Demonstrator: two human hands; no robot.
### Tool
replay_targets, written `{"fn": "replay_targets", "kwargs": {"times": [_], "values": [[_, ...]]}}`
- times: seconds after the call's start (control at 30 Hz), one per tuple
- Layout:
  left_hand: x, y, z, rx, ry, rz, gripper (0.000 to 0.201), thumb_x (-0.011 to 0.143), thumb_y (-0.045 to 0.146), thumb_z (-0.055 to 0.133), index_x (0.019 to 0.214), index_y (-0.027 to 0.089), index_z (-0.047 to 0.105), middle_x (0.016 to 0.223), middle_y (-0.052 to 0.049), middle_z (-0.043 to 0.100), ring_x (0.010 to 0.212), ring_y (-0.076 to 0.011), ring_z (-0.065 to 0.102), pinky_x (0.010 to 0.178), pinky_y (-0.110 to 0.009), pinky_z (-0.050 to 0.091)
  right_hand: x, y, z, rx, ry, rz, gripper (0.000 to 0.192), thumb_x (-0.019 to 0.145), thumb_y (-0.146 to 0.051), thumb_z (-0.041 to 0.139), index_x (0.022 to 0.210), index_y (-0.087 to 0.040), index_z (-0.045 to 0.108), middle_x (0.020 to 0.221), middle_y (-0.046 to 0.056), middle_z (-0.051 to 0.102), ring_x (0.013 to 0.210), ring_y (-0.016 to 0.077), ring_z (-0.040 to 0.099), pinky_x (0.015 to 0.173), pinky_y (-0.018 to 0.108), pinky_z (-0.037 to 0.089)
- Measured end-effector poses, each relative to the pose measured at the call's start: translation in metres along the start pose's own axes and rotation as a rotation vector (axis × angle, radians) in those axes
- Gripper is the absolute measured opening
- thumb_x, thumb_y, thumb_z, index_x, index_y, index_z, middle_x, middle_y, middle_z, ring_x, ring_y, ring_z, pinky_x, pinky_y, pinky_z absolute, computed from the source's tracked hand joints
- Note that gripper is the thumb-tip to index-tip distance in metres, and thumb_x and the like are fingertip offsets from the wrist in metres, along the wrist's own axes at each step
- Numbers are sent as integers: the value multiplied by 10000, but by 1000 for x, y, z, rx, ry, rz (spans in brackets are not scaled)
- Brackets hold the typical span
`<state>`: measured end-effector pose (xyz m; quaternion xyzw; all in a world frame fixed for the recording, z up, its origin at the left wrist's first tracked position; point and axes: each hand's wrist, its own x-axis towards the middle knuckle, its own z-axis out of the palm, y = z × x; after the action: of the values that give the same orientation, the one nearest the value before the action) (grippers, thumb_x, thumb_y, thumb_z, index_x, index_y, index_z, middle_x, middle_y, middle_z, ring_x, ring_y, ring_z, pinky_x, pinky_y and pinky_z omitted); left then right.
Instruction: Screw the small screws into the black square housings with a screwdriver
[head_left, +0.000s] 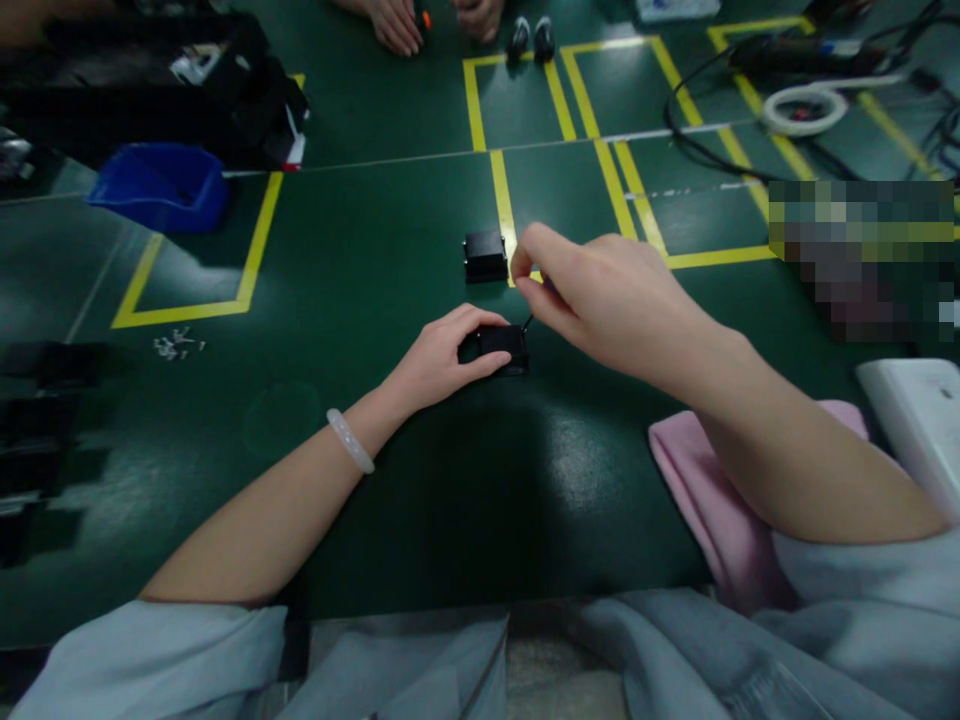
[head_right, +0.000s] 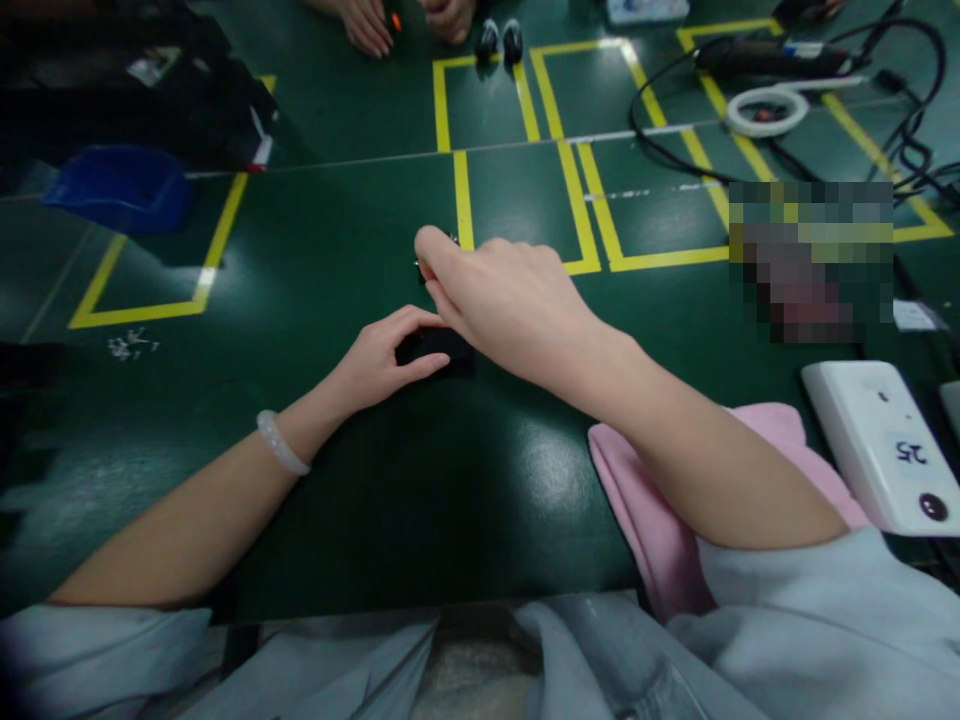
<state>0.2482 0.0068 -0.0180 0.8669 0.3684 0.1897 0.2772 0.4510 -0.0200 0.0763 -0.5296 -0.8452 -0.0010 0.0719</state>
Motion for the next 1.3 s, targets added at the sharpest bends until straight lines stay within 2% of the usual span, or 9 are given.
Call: {"fn": "replay_targets", "kwargs": {"times": [0.13, 0.3, 0.53, 0.7, 0.97, 1.17, 1.3], "values": [[1, 0, 0, 5, 3, 1, 368, 899, 454, 558, 1147, 182, 580, 1084, -46, 611, 989, -186, 580, 860, -295, 448, -1, 1, 0, 31, 11, -17, 331, 950, -308, 309, 1205, -199, 490, 795, 32, 636, 681, 190, 604, 550, 277, 257], [0, -2, 1, 2, 13, 8, 377, 894, 458, 569, 1150, 182, 578, 1080, -44, 611, 987, -186, 580, 851, -291, 447, -1, 0, -1, 19, -18, -3, 385, 965, -413, 285, 1170, -197, 529, 817, 48, 644, 701, 190, 604, 584, 281, 300], [0, 1, -1, -10, -8, -11, 377, 900, 464, 549, 1144, 179, 580, 1086, -52, 614, 977, -192, 582, 840, -299, 453, -2, 3, -1, 58, 4, -26, 344, 929, -280, 305, 1212, -183, 474, 783, 35, 630, 657, 178, 583, 559, 274, 264], [0, 1, 0, -1, 1, -21, 390, 891, 481, 543, 1147, 189, 578, 1095, -56, 617, 999, -207, 584, 851, -317, 459, -1, 2, -3, 26, -26, 1, 376, 961, -396, 290, 1174, -183, 515, 847, 65, 656, 692, 192, 599, 569, 278, 280], [-1, 2, 0, 8, 1, -20, 380, 896, 467, 541, 1148, 185, 576, 1103, -55, 614, 1005, -201, 582, 872, -314, 454, -2, 2, -1, 53, 6, -14, 327, 934, -276, 327, 1210, -185, 476, 780, 43, 642, 655, 179, 585, 554, 275, 257], [-1, 0, 1, -3, 9, -10, 390, 898, 471, 541, 1158, 182, 574, 1108, -61, 613, 1018, -204, 579, 880, -320, 453, -1, 2, 0, 20, 7, -6, 342, 958, -366, 315, 1168, -176, 508, 785, 47, 641, 657, 176, 585, 560, 268, 264], [-1, 1, 0, -7, 0, -11, 388, 900, 464, 546, 1163, 180, 574, 1112, -58, 610, 1020, -199, 577, 875, -312, 449, -1, 3, 0, 24, 7, -10, 324, 953, -319, 318, 1183, -182, 498, 775, 45, 643, 640, 178, 582, 548, 272, 264]]}}
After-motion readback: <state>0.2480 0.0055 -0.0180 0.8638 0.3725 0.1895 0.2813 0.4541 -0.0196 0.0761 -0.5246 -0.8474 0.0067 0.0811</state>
